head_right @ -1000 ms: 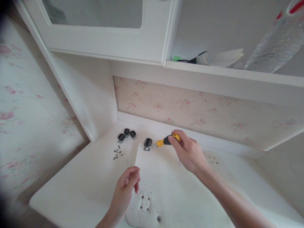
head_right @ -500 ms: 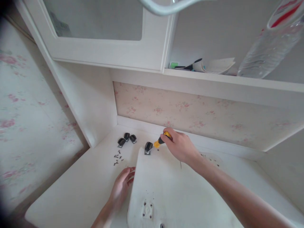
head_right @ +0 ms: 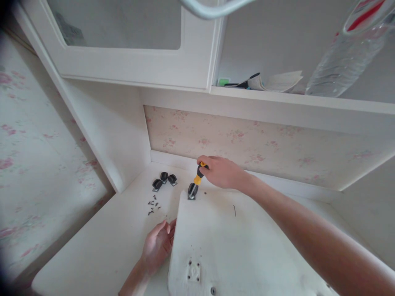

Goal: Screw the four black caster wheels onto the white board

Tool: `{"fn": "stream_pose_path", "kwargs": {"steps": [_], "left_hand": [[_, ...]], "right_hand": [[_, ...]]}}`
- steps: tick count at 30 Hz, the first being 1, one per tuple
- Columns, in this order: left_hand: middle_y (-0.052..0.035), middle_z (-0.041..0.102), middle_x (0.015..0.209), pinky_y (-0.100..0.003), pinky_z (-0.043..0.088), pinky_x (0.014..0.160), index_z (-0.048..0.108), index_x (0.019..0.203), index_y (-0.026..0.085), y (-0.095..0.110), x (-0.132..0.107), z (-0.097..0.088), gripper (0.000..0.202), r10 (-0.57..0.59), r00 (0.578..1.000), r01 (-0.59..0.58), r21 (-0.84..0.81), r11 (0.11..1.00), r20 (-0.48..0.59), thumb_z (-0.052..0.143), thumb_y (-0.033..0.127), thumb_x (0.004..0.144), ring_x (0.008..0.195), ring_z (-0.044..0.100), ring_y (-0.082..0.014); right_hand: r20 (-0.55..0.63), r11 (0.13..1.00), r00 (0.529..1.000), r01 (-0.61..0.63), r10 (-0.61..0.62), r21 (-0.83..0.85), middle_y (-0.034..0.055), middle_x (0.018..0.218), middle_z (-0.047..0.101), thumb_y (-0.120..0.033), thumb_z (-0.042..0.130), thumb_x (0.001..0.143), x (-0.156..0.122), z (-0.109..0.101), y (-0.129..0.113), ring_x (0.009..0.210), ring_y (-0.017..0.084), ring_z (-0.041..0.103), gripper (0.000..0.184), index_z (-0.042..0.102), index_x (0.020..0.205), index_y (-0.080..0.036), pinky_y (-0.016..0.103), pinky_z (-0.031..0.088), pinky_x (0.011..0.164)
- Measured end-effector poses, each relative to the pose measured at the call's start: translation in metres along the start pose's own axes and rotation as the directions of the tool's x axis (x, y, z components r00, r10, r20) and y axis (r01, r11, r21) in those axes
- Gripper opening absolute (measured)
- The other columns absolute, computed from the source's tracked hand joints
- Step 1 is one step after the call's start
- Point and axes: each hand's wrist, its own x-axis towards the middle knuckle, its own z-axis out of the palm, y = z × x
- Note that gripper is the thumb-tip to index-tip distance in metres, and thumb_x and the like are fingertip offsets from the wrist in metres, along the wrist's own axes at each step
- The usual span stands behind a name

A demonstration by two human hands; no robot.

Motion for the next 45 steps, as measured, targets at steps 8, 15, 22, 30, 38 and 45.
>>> {"fn": "stream_pose_path", "kwargs": {"steps": [8, 15, 22, 30, 38, 45], "left_hand": [[-0.0069, 0.074, 0.106, -0.031, 0.053, 0.079, 0.067, 0.061, 0.016, 0.001, 0.0, 0.002, 0.032, -0.031, 0.999, 0.031, -0.031, 0.999, 0.009, 0.061, 0.029, 0.089, 0.09, 0.069, -0.021], [-0.0074, 0.074, 0.105, -0.031, 0.053, 0.08, 0.066, 0.063, 0.015, -0.003, 0.003, -0.011, 0.028, -0.052, 0.998, 0.051, -0.069, 0.996, -0.017, 0.062, 0.027, 0.089, 0.091, 0.07, -0.0211], [-0.0083, 0.073, 0.099, -0.034, 0.054, 0.077, 0.064, 0.063, 0.015, -0.003, 0.004, -0.008, 0.029, -0.043, 0.998, 0.041, -0.054, 0.998, -0.036, 0.064, 0.03, 0.088, 0.087, 0.069, -0.0228], [-0.0059, 0.072, 0.091, -0.031, 0.054, 0.075, 0.066, 0.065, 0.015, -0.001, 0.004, -0.005, 0.024, -0.036, 0.999, 0.035, -0.05, 0.998, -0.029, 0.064, 0.026, 0.087, 0.082, 0.069, -0.0195], [-0.0067, 0.074, 0.098, -0.03, 0.054, 0.075, 0.066, 0.067, 0.016, -0.003, 0.006, -0.009, 0.023, -0.032, 0.999, 0.029, -0.063, 0.998, -0.037, 0.063, 0.025, 0.088, 0.086, 0.07, -0.0195], [-0.0072, 0.075, 0.099, -0.03, 0.054, 0.076, 0.068, 0.069, 0.016, -0.003, 0.005, -0.008, 0.022, -0.042, 0.999, 0.039, -0.078, 0.996, -0.034, 0.062, 0.024, 0.089, 0.085, 0.07, -0.0197]], "right_hand": [[0.122, 0.98, 0.973, 0.198, -0.198, 0.018, 0.0085, 0.121, 0.065, -0.024, 0.036, 0.097, 0.019, -0.009, -0.014, 0.104, 0.021, 0.062, 0.036, 0.057, 0.126, -0.025, 0.033, 0.044, 0.089], [0.087, 0.957, 0.953, 0.29, -0.292, 0.026, 0.0117, 0.129, 0.061, -0.01, 0.036, 0.093, 0.027, -0.007, -0.012, 0.123, 0.019, 0.053, 0.038, 0.059, 0.123, -0.017, 0.029, 0.041, 0.1], [0.009, 0.963, 1.0, 0.029, -0.028, -0.268, 0.0121, 0.109, 0.071, -0.048, 0.036, 0.099, 0.021, -0.009, -0.021, 0.093, 0.029, 0.068, 0.041, 0.062, 0.113, -0.021, 0.037, 0.049, 0.073], [-0.058, 0.934, 0.997, -0.061, 0.043, -0.352, 0.0153, 0.097, 0.072, -0.052, 0.029, 0.1, 0.021, -0.005, -0.022, 0.088, 0.033, 0.069, 0.047, 0.064, 0.102, -0.02, 0.041, 0.049, 0.07], [-0.057, 0.946, 0.998, -0.034, 0.016, -0.322, 0.0122, 0.104, 0.072, -0.047, 0.031, 0.1, 0.019, -0.005, -0.022, 0.09, 0.031, 0.069, 0.04, 0.062, 0.101, -0.021, 0.038, 0.048, 0.068], [-0.023, 0.959, 0.998, 0.049, -0.058, -0.281, 0.0092, 0.112, 0.069, -0.043, 0.03, 0.102, 0.013, -0.005, -0.026, 0.096, 0.027, 0.067, 0.038, 0.061, 0.113, -0.023, 0.034, 0.046, 0.072]]}}
